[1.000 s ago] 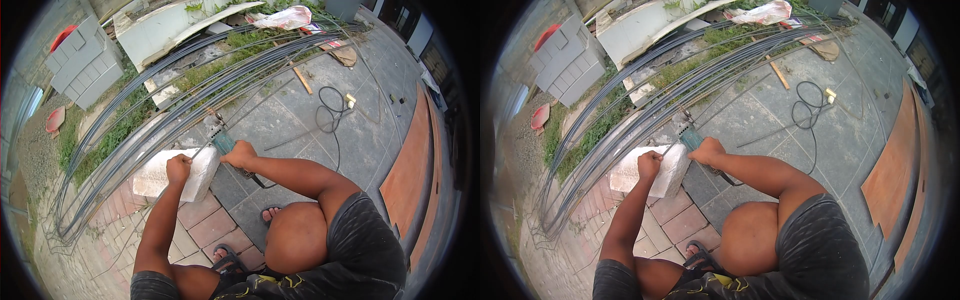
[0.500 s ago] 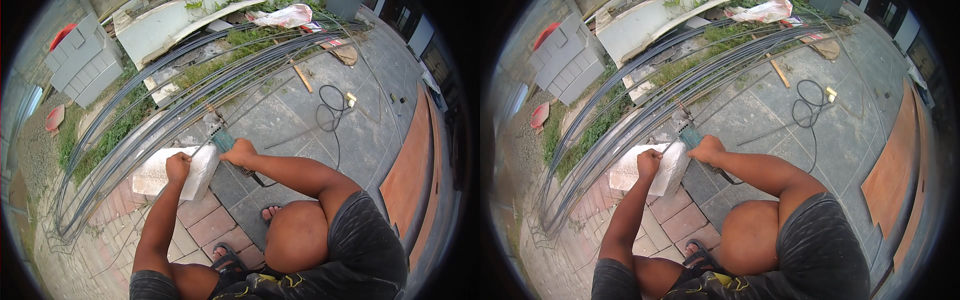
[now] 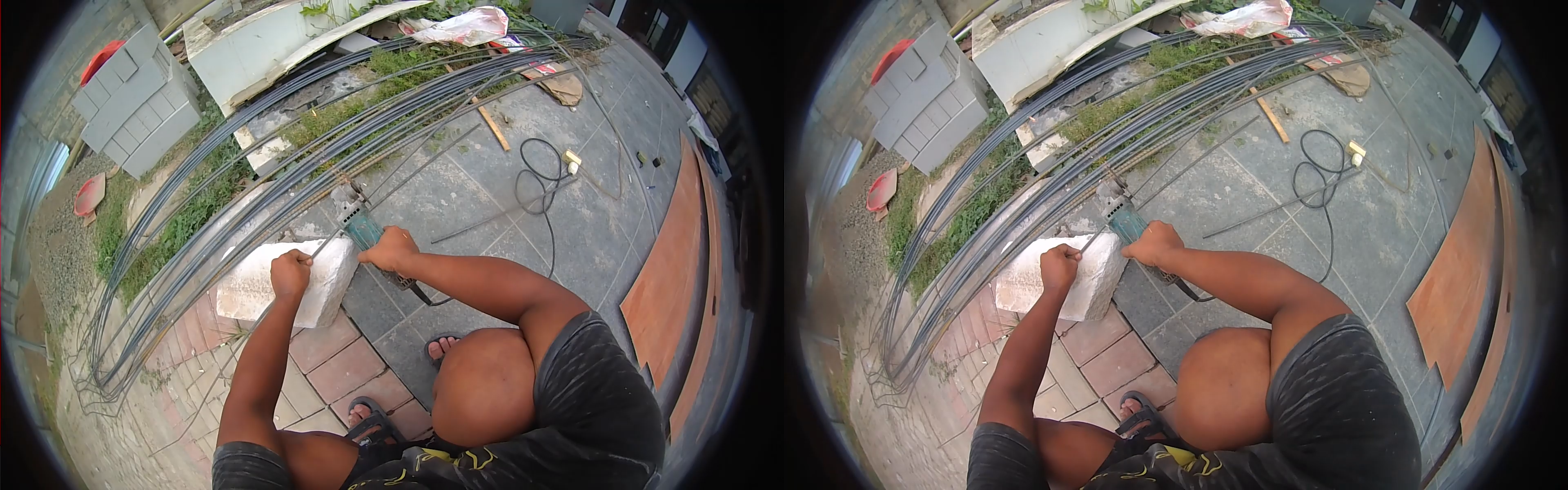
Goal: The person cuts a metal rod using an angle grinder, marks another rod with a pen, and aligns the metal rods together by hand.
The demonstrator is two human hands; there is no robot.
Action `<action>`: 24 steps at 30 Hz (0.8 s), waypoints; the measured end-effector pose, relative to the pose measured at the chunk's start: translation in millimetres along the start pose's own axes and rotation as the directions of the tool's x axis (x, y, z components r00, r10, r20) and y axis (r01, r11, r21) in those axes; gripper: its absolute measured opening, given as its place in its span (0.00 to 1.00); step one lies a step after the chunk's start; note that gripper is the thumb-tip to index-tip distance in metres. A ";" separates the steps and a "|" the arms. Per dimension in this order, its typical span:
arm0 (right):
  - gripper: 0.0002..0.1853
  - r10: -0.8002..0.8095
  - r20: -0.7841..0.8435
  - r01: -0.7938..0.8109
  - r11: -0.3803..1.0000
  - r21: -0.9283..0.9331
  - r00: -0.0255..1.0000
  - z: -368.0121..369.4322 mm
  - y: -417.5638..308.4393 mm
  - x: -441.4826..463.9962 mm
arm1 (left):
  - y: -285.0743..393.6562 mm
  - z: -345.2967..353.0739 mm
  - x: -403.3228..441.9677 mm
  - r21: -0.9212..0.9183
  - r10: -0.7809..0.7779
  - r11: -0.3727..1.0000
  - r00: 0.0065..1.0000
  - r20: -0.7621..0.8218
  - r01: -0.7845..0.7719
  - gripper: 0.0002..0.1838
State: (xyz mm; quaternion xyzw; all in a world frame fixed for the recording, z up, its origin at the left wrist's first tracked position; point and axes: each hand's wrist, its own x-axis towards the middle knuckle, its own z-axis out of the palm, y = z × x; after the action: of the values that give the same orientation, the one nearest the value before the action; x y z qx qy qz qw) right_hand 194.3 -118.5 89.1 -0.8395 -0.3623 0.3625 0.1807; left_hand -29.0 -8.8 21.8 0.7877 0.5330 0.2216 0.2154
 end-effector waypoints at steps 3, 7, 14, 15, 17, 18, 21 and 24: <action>0.38 -0.004 0.000 0.004 1.000 -0.001 1.000 0.8 0.2 0.6 | 0.8 -0.1 -0.6 0.004 0.002 1.000 1.000 -0.002 -0.002 0.04; 0.37 -0.011 -0.012 0.011 1.000 0.009 1.000 2.6 1.7 2.1 | 1.0 0.1 -0.7 0.004 -0.002 1.000 1.000 -0.004 0.002 0.04; 0.37 -0.003 0.002 0.003 1.000 0.012 1.000 2.5 2.3 2.2 | 0.9 0.8 -0.7 0.005 0.002 1.000 1.000 -0.017 -0.002 0.04; 0.37 0.000 -0.001 0.000 1.000 0.014 1.000 2.1 1.7 1.5 | 0.9 0.6 -0.6 0.001 -0.002 1.000 1.000 -0.012 0.002 0.03; 0.37 0.002 -0.004 -0.002 1.000 0.016 1.000 2.3 1.7 1.4 | 1.0 0.3 -0.5 -0.003 -0.005 1.000 1.000 -0.008 0.005 0.03; 0.36 -0.002 -0.008 0.003 1.000 0.016 1.000 2.5 1.9 1.7 | 0.9 0.4 -0.4 -0.006 0.000 1.000 1.000 -0.007 0.000 0.03; 0.36 -0.002 -0.006 0.002 1.000 0.013 1.000 2.5 1.9 1.8 | 1.6 -0.3 -1.1 0.000 0.001 1.000 1.000 -0.008 -0.001 0.03; 0.37 0.002 -0.001 -0.002 1.000 0.012 1.000 2.2 1.6 1.4 | 3.8 -1.8 -1.7 0.008 -0.012 1.000 1.000 -0.003 0.012 0.04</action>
State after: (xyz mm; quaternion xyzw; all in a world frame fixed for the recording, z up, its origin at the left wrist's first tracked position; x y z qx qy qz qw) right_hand 194.1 -118.4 86.1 -0.8390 -0.3590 0.3645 0.1854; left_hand -27.8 -11.5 25.2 0.7849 0.5390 0.2195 0.2128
